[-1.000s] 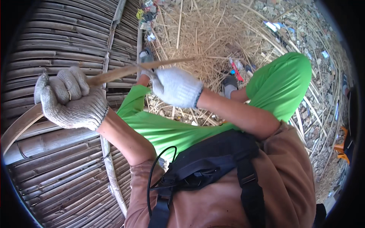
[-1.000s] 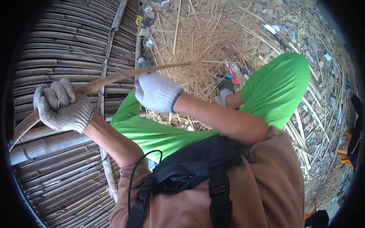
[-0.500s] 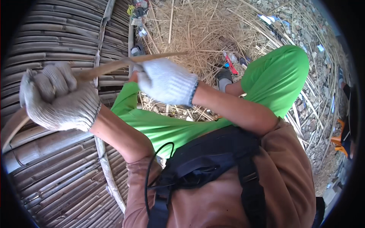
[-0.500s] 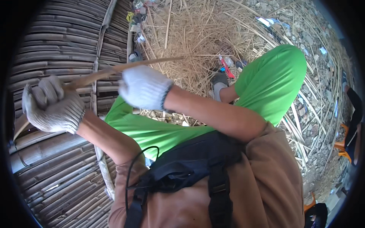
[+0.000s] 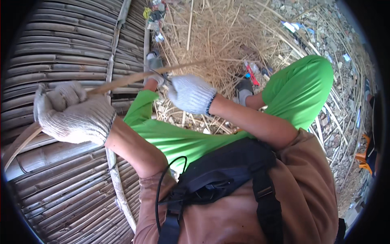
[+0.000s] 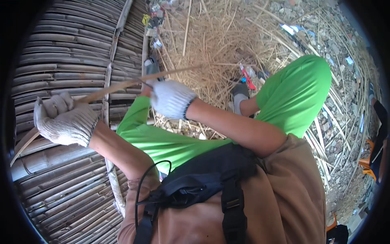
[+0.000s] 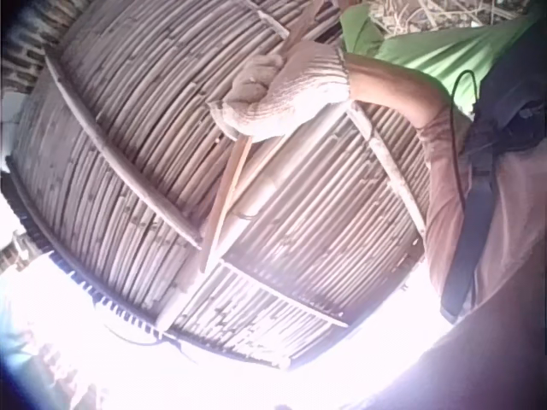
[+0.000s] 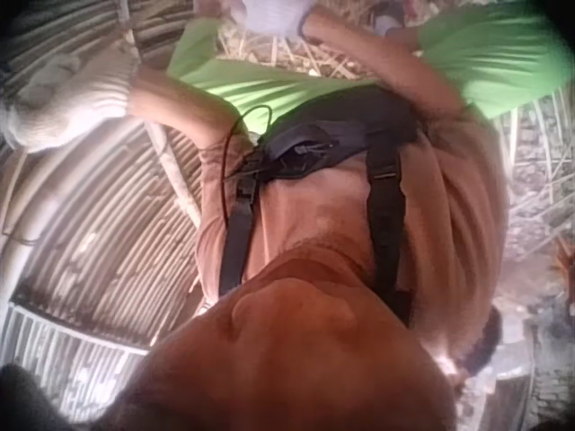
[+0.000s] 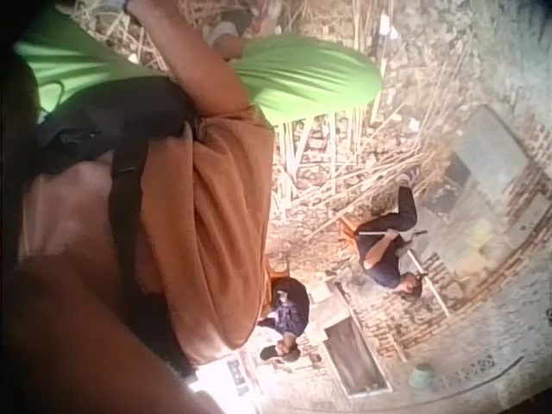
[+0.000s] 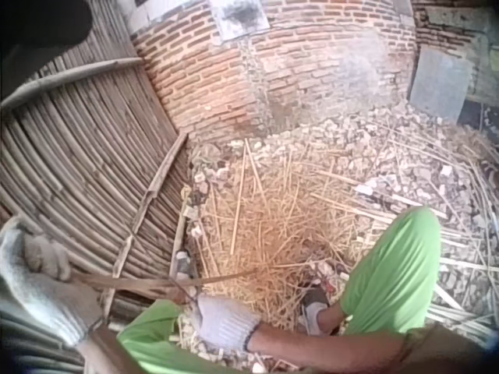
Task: The person uses a knife to shave and smooth a thin strip of bamboo by hand. They hold the strip with one gloved hand and scrape the knife along the length of the bamboo repeatedly, occasionally turning it over to work on different sides.
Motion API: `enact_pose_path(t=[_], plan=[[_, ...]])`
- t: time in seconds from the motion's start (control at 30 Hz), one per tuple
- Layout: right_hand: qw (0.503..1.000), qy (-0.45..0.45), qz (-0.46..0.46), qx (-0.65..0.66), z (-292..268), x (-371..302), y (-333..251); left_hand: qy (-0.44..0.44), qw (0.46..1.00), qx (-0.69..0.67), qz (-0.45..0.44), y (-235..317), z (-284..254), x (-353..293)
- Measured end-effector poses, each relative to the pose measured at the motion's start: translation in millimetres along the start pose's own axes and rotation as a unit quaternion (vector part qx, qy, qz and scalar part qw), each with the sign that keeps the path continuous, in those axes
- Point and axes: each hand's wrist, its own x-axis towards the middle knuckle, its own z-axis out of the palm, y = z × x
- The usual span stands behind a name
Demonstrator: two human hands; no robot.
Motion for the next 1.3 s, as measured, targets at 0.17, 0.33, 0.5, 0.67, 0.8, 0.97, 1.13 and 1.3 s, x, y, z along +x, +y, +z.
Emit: enact_pose_path(t=[0.17, 0.33, 0.5, 0.67, 0.8, 0.97, 1.13, 1.3], plan=[[0.999, -0.026, -0.034, 0.027, -8.9, -3.5, -26.6, -0.026, 0.999, -0.03, -0.029, 6.4, -27.3, -2.5], [0.999, 0.001, -0.042, 0.015, 1.0, -1.4, -23.4, 0.043, 0.999, 0.003, 0.0, 7.4, -15.9, 0.9], [0.984, -0.054, 0.16, -0.051, 30.6, 8.1, 137.5, 0.114, 0.993, 0.011, 0.0, -9.7, -31.1, 7.9], [0.996, 0.011, 0.009, 0.083, 35.3, 18.2, 12.9, 0.222, 0.972, 0.082, 0.008, -19.9, -60.3, 40.4], [0.995, -0.098, -0.017, 0.006, 12.7, 20.7, -30.6, 0.246, 0.964, 0.086, -0.041, -29.7, -88.0, 68.9], [0.956, -0.183, 0.123, -0.196, 56.5, 14.7, 199.6, 0.168, 0.982, 0.063, -0.051, -38.1, -93.2, 63.7], [0.983, -0.124, 0.132, 0.028, 59.0, 31.7, 128.8, -0.022, 0.996, -0.06, -0.059, -47.3, -121.8, 82.4], [0.995, -0.079, 0.012, 0.055, 36.2, 40.5, 17.3, -0.112, 0.978, -0.137, -0.106, -48.9, -119.6, 89.7]])
